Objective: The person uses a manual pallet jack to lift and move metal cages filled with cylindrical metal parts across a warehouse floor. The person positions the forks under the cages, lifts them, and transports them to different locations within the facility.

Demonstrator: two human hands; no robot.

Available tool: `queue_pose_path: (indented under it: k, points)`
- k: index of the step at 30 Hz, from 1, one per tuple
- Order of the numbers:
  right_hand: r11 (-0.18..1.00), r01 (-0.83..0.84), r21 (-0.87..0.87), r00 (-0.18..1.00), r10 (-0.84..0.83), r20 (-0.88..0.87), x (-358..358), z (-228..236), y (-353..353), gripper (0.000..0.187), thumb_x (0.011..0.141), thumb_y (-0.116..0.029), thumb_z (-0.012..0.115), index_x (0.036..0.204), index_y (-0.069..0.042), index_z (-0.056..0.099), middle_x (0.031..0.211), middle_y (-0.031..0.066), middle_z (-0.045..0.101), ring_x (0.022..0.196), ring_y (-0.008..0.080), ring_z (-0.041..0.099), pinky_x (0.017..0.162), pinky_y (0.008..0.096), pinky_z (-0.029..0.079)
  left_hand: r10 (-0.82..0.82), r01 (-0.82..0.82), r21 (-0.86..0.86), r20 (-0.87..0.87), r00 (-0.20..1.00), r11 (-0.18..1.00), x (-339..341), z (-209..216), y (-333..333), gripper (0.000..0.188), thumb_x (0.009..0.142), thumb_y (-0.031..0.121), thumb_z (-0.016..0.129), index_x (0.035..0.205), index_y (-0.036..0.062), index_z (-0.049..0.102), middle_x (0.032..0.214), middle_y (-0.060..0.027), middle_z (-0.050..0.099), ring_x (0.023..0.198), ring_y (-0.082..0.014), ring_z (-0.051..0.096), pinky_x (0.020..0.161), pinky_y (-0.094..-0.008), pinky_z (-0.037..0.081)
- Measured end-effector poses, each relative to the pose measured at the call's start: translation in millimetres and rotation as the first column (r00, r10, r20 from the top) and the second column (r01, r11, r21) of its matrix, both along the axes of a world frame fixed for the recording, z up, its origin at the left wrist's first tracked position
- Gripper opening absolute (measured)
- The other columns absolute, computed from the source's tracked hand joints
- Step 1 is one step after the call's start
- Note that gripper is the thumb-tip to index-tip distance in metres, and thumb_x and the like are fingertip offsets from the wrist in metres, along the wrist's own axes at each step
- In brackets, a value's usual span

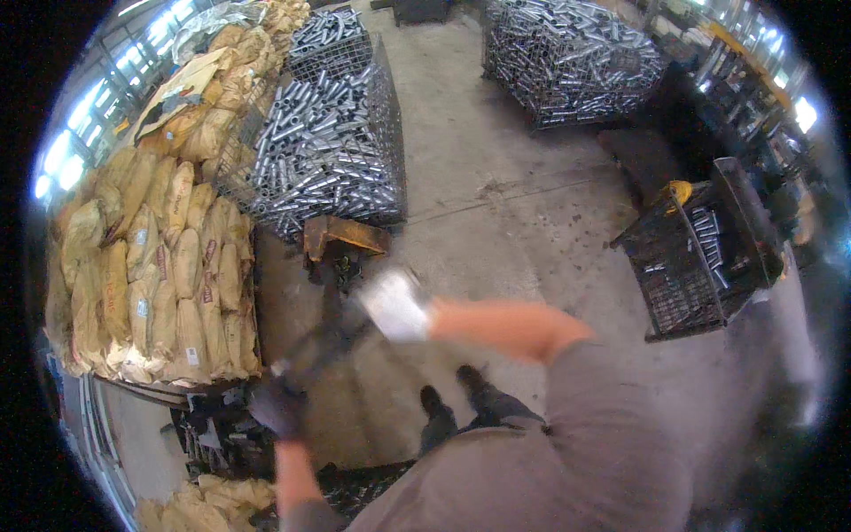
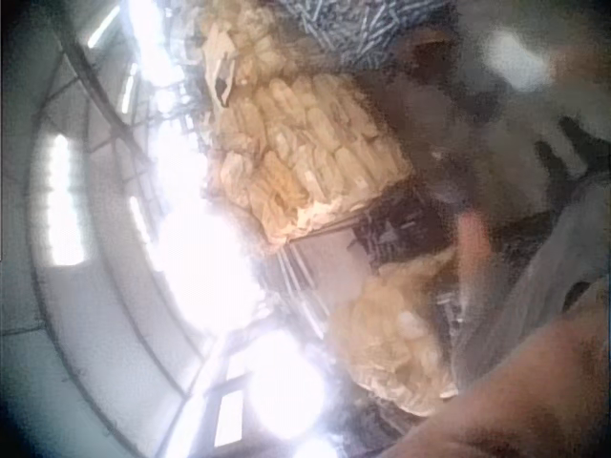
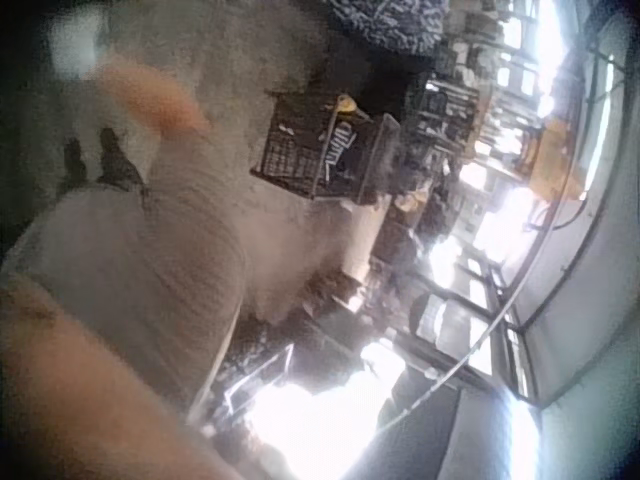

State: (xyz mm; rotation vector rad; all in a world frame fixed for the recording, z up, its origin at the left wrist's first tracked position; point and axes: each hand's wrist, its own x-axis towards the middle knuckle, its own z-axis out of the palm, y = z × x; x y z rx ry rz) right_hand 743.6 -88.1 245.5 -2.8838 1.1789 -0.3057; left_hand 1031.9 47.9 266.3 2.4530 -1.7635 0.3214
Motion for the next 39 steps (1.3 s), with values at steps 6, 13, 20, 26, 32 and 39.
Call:
queue_pose_path:
  k: [6,13,20,26,32,39]
  points:
    - [0.682,-0.066,0.728,0.904,0.35,-0.246,-73,-179,153,0.022,0.064,-0.019,0.067,0.079,-0.007,0.078,0.074,0.0174,0.072,0.069,0.0378,0.071,0.061,0.0549,0.056,-0.145,0.357,0.864,-0.326,0.934,0.354,-68,-161,143,0.027,0.08,0.04,0.075,0.087,0.0151,0.073,0.075,-0.0124,0.071,0.067,-0.0349,0.068,0.059,-0.044,0.053]
    - [0.991,-0.064,-0.119,0.989,0.079,0.125,36,25,-62,0.009,0.068,-0.018,0.063,0.07,-0.009,0.064,0.064,0.0155,0.063,0.059,0.0326,0.065,0.052,0.0503,0.046,-0.185,0.185,0.006,0.041,0.982,0.983,49,12,-7,0.029,0.081,0.044,0.075,0.083,0.0159,0.071,0.068,-0.0115,0.069,0.057,-0.0345,0.065,0.053,-0.0429,0.052]
    - [0.944,-0.095,0.316,0.972,0.157,-0.177,-49,-119,124,0.04,0.068,-0.019,0.066,0.104,0.0,0.073,0.104,0.0274,0.067,0.097,0.0432,0.068,0.078,0.0605,0.053,0.002,0.19,0.321,-0.513,0.858,0.928,-75,-90,122,0.039,0.082,0.037,0.069,0.115,0.0172,0.071,0.111,-0.0141,0.069,0.108,-0.0381,0.065,0.094,-0.0468,0.052]
    - [0.835,-0.098,0.542,0.848,0.355,-0.393,-22,-58,58,0.02,0.068,-0.02,0.064,0.079,-0.007,0.075,0.075,0.0183,0.072,0.071,0.0352,0.072,0.061,0.0499,0.056,-0.253,0.44,0.356,-0.463,0.849,0.824,-10,-53,81,0.04,0.085,0.046,0.067,0.109,0.0149,0.071,0.105,-0.0132,0.069,0.097,-0.0355,0.066,0.086,-0.0488,0.049]
    - [0.999,0.007,-0.054,0.997,-0.003,0.074,28,38,-40,0.009,0.073,-0.017,0.062,0.072,-0.008,0.064,0.072,0.0169,0.07,0.06,0.0335,0.067,0.054,0.0483,0.053,-0.149,0.154,-0.117,0.054,0.987,0.981,40,-2,-18,0.029,0.084,0.046,0.068,0.086,0.0174,0.074,0.074,-0.0096,0.07,0.064,-0.0325,0.067,0.052,-0.0439,0.048]
    - [0.673,0.025,0.739,0.814,0.416,-0.406,-54,-140,149,0.029,0.072,-0.025,0.069,0.093,-0.008,0.079,0.093,0.0143,0.076,0.082,0.0352,0.073,0.074,0.0587,0.055,-0.074,0.387,0.835,-0.39,0.918,0.39,-67,-134,164,0.04,0.082,0.051,0.068,0.093,0.0138,0.076,0.091,-0.0157,0.074,0.084,-0.0353,0.072,0.073,-0.0488,0.056]
